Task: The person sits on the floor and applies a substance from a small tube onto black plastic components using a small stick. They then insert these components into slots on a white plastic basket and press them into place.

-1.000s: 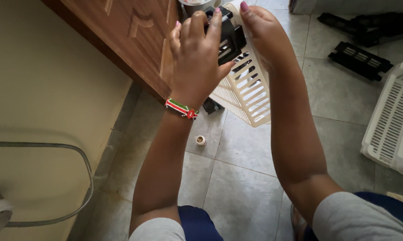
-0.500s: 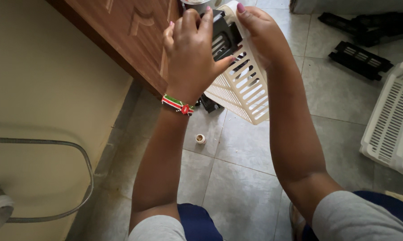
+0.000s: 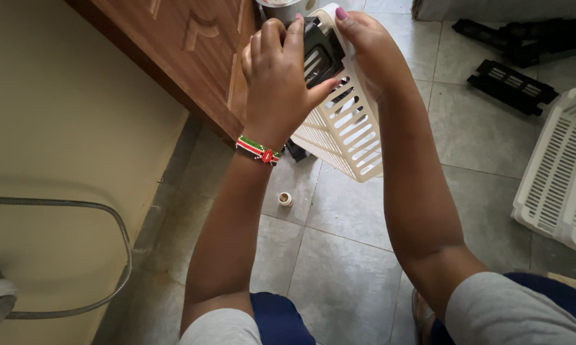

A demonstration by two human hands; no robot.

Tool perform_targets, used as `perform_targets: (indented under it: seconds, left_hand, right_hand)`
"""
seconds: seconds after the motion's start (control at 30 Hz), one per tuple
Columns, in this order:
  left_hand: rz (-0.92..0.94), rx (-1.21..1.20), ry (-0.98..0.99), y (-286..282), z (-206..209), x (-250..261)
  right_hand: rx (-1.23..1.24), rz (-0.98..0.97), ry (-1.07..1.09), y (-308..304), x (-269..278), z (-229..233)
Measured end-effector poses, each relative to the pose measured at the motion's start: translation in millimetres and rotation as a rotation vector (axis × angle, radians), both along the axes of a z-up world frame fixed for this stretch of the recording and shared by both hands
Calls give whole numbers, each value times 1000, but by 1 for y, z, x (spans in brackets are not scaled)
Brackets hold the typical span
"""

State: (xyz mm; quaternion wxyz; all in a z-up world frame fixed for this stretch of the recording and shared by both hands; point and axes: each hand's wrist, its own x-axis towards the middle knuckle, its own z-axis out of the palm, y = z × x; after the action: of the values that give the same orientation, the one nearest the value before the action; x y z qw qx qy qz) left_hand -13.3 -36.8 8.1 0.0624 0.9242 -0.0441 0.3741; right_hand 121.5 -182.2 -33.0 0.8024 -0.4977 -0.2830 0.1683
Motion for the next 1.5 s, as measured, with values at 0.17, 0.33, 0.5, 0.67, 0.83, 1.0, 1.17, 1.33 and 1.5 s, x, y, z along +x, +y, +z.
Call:
perform_targets:
  seconds: [0.17,0.33,0.5,0.67,0.83,1.0,1.17,1.33,1.5]
  left_hand:
    - [-21,3,-35,-7,-2,-1]
    - [-34,-23,-60,-21,-4,-4]
    - [6,-53,8,-20,-3,-2]
    - [7,-75,2,-18,-5,1]
    - [-29,-76,-52,-24,-12,3]
    - [-58,-103,-12,-26,-12,5]
    - [-259,-367,-46,-5,-18,17]
    - [-260,-935,-169,13,-36,42]
    - [-254,-1134,-287,30,-50,49]
  right_hand:
    - [-30,-198,104,1,0,2]
    - [-224,-215,-96,-1,-3,9]
    - [-185,-243,-131,5,0,0]
    - [-165,-255,-141,9,2,-6]
    - [-68,-197,-112,11,6,-6]
    - [-210,-158,-39,8,3,-5]
    - [-136,-93,-25,6,8,-7]
    - [-170,-164,56,8,-7,-2]
    - [-205,-131,127,15,-14,-10]
